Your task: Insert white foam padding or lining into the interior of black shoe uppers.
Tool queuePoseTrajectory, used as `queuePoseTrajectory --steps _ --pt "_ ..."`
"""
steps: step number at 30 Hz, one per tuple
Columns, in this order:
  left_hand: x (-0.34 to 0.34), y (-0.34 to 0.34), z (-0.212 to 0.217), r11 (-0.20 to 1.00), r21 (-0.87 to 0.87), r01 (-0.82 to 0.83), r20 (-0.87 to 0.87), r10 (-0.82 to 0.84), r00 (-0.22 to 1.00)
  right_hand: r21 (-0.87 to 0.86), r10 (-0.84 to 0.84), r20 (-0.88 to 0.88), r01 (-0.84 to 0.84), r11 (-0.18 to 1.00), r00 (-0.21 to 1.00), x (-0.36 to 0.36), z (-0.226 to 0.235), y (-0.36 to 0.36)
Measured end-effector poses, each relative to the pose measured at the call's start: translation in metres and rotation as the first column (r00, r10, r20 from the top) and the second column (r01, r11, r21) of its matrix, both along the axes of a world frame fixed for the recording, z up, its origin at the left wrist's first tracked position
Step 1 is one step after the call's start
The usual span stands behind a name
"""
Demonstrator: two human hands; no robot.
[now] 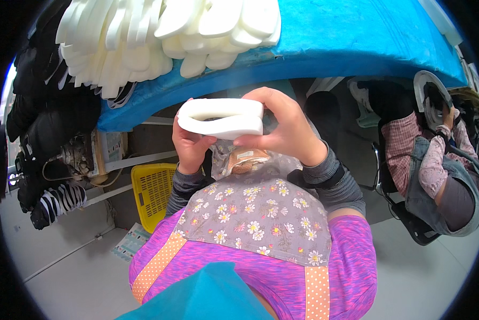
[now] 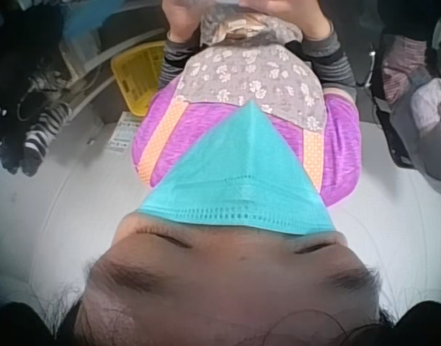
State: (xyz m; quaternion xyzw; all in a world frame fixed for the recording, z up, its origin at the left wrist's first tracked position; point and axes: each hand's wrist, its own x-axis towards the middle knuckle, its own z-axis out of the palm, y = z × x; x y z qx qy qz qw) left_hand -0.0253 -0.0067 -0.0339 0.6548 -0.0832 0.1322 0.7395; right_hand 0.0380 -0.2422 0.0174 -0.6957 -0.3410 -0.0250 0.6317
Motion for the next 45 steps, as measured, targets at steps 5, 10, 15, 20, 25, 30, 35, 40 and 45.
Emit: queuePoseTrajectory --steps 5,10,15,20,25,30,35,40,45 --pt "-0.001 0.0 0.0 1.0 0.001 0.0 0.001 0.0 1.0 -0.005 -0.011 0.018 0.011 1.0 1.0 -0.001 -0.001 0.0" --pt "-0.002 0.002 -0.001 0.999 0.033 -0.011 0.01 0.01 1.0 -0.008 -0.014 0.01 0.014 1.0 1.0 -0.003 0.0 0.0" --pt "-0.002 0.0 0.002 1.0 0.025 -0.014 -0.024 0.015 1.0 -0.026 -0.025 0.033 0.026 0.999 0.999 -0.002 -0.003 0.0" --pt "-0.003 0.001 0.0 1.0 0.006 0.008 -0.045 -0.008 0.999 -0.042 -0.036 0.019 0.037 0.998 0.999 -0.002 -0.005 -0.002" --pt "-0.003 -0.003 0.003 0.998 -0.011 0.064 -0.064 -0.064 0.996 -0.039 -0.018 -0.09 0.014 0.999 0.996 -0.003 -0.006 -0.006" --pt "-0.003 -0.005 0.001 0.997 0.015 0.073 -0.078 -0.072 0.994 -0.009 0.043 -0.241 -0.046 0.999 0.969 -0.001 -0.014 -0.008" --pt "-0.004 -0.004 0.004 0.994 0.039 0.103 -0.095 -0.099 0.991 0.1 0.124 -0.39 -0.091 0.991 0.913 -0.002 -0.02 -0.007" --pt "-0.002 -0.005 0.003 0.992 0.067 0.111 -0.114 -0.103 0.988 0.12 0.187 -0.446 -0.149 0.982 0.875 0.001 -0.019 -0.009" --pt "0.011 -0.007 0.004 0.988 0.019 0.153 -0.161 -0.148 0.976 0.163 0.183 -0.582 -0.107 0.981 0.792 0.014 -0.042 -0.022"
